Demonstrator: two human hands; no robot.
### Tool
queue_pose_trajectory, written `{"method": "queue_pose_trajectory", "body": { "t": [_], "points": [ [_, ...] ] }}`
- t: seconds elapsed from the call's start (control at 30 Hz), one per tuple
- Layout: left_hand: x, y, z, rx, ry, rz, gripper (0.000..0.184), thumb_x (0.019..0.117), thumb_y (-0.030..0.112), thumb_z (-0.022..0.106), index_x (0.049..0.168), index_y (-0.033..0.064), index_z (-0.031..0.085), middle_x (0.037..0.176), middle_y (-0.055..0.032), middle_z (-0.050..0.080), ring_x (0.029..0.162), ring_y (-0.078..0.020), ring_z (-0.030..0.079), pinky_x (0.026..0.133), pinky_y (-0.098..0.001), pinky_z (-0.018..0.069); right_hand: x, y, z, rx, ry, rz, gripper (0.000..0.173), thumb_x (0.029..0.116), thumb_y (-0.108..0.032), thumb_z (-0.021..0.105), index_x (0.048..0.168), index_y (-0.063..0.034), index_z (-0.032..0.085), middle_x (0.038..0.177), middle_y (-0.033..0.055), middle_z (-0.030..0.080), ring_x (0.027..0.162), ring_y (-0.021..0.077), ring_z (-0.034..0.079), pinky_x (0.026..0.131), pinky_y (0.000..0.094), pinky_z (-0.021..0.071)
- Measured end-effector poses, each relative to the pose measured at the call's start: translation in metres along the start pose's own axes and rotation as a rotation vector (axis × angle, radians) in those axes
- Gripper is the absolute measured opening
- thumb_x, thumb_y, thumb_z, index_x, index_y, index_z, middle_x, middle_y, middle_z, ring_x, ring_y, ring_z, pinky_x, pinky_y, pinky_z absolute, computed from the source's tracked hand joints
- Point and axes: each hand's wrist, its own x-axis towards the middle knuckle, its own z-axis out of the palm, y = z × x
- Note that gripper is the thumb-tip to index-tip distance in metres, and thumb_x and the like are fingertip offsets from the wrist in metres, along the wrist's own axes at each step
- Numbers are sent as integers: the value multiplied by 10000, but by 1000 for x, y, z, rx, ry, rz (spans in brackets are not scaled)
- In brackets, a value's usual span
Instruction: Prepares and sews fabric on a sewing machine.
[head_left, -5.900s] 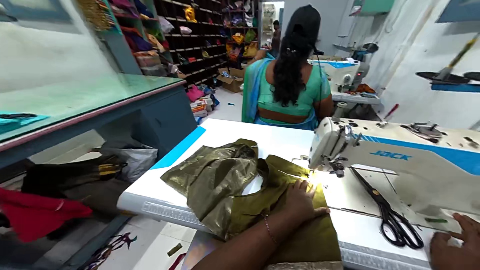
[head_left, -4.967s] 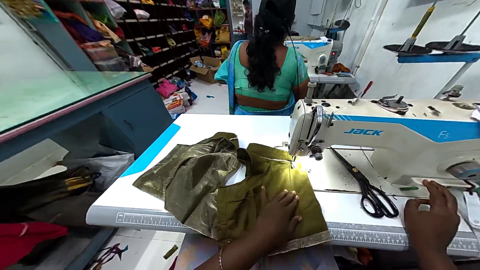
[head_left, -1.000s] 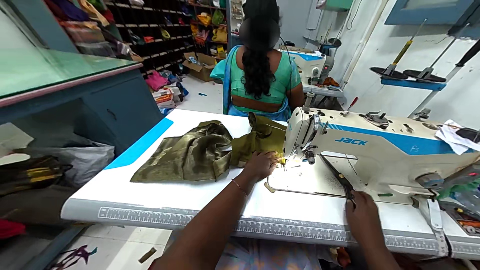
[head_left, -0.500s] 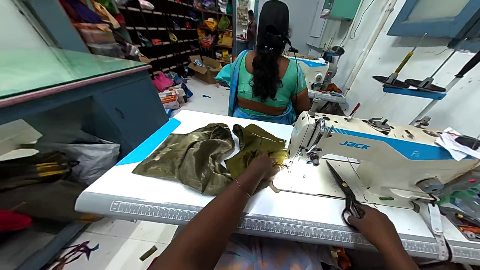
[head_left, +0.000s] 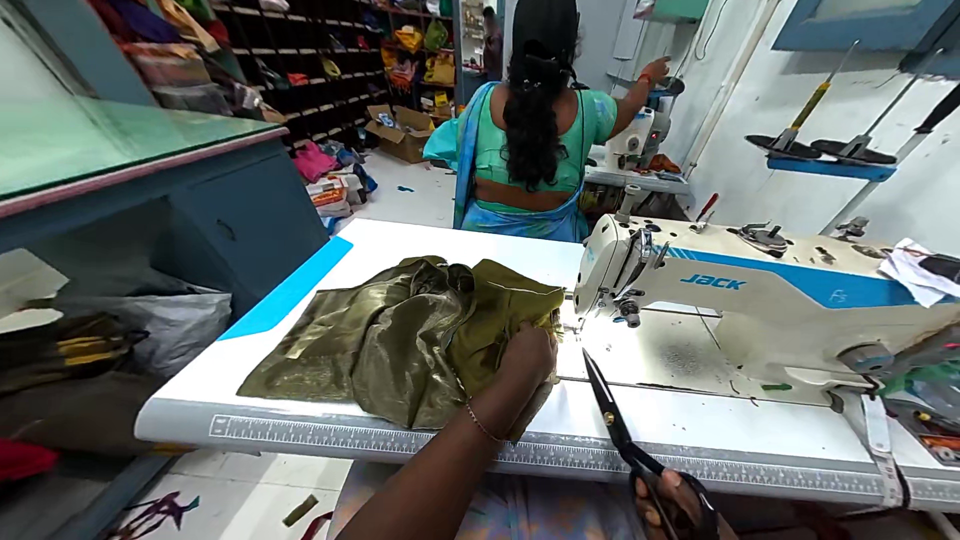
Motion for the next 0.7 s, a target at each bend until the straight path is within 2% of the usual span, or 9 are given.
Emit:
{"method": "queue_pose_trajectory", "body": {
  "t": [0.1, 0.27, 0.37, 0.7],
  "points": [
    [2, -4, 2, -84, 37, -18, 424, 1080, 337, 506, 1127, -56, 660, 1168, -295, 636, 1016, -445, 679, 843, -593, 565, 12, 10, 12, 58, -72, 44, 466, 1104, -336, 195, 993, -60, 554, 708, -36, 589, 483, 9, 534, 443, 137, 465],
    [4, -9, 3, -160, 63, -33, 342, 1040, 272, 595, 1047, -60, 677, 981, -272, 687, 904, -428, 696, 776, -583, 567, 31, 18, 37, 158, -20, 72, 502, 1125, -378, 181, 983, -58, 541, 699, -14, 565, 475, 23, 522, 444, 142, 465],
    [4, -12, 4, -164, 76, 16, 330, 1037, 254, 600, 1055, -68, 670, 992, -276, 678, 907, -436, 689, 778, -589, 565, 33, 17, 50, 134, 36, 92, 463, 1134, -359, 218, 973, -58, 531, 689, -9, 555, 474, 33, 519, 451, 152, 469],
    [3, -15, 3, -221, 88, -2, 354, 1043, 288, 592, 1042, -53, 684, 963, -261, 686, 873, -409, 695, 764, -566, 569, 38, 17, 61, 154, 44, 120, 414, 1136, -329, 248, 1000, -53, 525, 699, -2, 544, 490, 43, 528, 464, 157, 483]
  ]
}}
